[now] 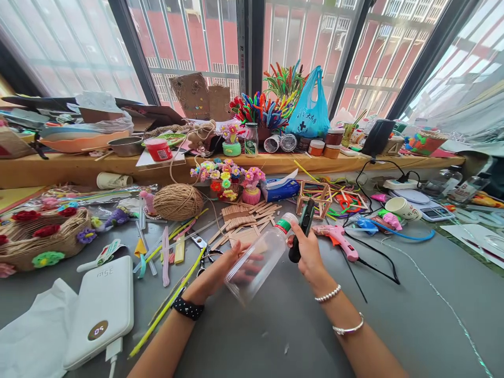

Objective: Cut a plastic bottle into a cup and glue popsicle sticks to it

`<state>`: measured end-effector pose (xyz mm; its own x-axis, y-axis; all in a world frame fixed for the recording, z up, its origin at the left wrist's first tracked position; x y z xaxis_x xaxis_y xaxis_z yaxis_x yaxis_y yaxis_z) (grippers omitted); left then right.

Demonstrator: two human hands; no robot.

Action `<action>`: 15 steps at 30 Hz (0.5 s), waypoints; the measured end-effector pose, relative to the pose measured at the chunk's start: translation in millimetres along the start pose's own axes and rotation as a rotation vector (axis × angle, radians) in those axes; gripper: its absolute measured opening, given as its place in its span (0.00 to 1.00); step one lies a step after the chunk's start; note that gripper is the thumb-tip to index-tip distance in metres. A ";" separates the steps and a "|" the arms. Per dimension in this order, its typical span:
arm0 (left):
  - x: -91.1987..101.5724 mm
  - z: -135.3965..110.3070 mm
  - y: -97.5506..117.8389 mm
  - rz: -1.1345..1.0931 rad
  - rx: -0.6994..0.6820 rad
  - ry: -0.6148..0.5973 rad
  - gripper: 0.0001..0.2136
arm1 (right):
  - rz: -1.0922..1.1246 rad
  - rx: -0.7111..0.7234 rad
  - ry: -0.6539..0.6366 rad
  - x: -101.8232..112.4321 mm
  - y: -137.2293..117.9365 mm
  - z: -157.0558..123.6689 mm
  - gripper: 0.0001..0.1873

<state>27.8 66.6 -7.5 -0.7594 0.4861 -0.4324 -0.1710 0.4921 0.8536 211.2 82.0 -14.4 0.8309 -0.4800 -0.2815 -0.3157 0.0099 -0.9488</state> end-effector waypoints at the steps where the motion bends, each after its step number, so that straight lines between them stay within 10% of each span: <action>1: 0.5 -0.2 0.8 0.031 -0.007 0.011 0.30 | -0.024 0.010 0.007 0.6 -0.3 -0.5 0.21; 11: 10.1 8.5 -4.9 0.242 0.039 0.171 0.31 | -0.320 0.174 -0.005 22.5 -33.8 9.9 0.16; 15: 8.3 8.5 -2.6 0.389 0.024 0.185 0.31 | -0.537 0.257 -0.192 24.8 -40.8 -4.7 0.16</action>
<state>27.3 75.5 -15.8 -0.8644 0.5024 -0.0185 0.1634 0.3156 0.9347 242.6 65.6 17.9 0.9181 -0.3108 0.2459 0.2689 0.0328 -0.9626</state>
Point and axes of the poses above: each hand's wrist, its own z-axis towards the middle knuckle, its own x-axis out of the back of the hand, y = z × x, the point moved 7 cm from there along z, towards the middle knuckle, and after that the axes turned 8 degrees about -z, right-handed, at the moved point
